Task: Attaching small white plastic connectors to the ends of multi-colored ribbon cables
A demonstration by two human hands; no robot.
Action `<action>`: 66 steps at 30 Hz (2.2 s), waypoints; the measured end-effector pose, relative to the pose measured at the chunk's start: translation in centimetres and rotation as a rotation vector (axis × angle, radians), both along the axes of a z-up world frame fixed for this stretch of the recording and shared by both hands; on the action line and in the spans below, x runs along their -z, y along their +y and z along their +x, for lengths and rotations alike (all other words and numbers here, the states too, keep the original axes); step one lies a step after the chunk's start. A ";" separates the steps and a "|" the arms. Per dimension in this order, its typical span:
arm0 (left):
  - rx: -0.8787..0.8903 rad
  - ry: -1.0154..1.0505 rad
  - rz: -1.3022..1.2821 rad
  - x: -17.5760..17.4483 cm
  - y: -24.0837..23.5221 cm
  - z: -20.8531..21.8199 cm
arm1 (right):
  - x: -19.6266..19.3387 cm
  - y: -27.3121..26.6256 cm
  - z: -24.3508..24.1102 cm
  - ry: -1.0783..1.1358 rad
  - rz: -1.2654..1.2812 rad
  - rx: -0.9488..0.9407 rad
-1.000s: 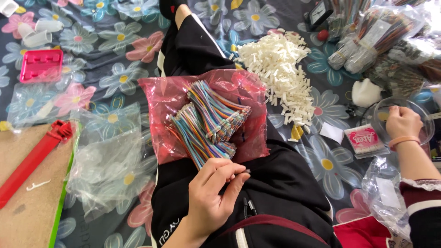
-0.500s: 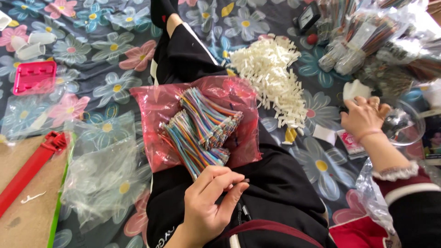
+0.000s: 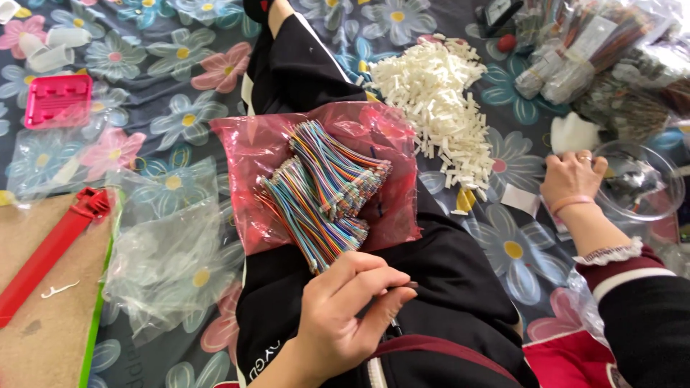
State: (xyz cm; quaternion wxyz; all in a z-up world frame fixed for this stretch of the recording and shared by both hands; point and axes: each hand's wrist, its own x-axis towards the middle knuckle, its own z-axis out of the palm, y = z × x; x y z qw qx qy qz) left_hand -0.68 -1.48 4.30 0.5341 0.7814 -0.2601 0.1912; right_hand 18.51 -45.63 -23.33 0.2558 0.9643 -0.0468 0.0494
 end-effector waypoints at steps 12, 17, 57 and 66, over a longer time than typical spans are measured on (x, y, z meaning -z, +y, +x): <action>-0.021 0.001 0.021 0.4 -0.1 -0.1 | 0.6 -0.1 -1.0 0.025 -0.003 0.029; -0.022 -0.005 0.006 0.3 -0.2 -0.1 | 0.9 -0.8 -1.0 -0.001 0.039 -0.021; -0.294 0.088 0.078 -7.1 -2.3 1.3 | -20.8 27.1 -9.8 0.417 0.954 -0.013; -0.766 0.818 0.139 8.6 11.9 4.0 | -21.7 29.4 -10.6 0.461 1.262 -0.094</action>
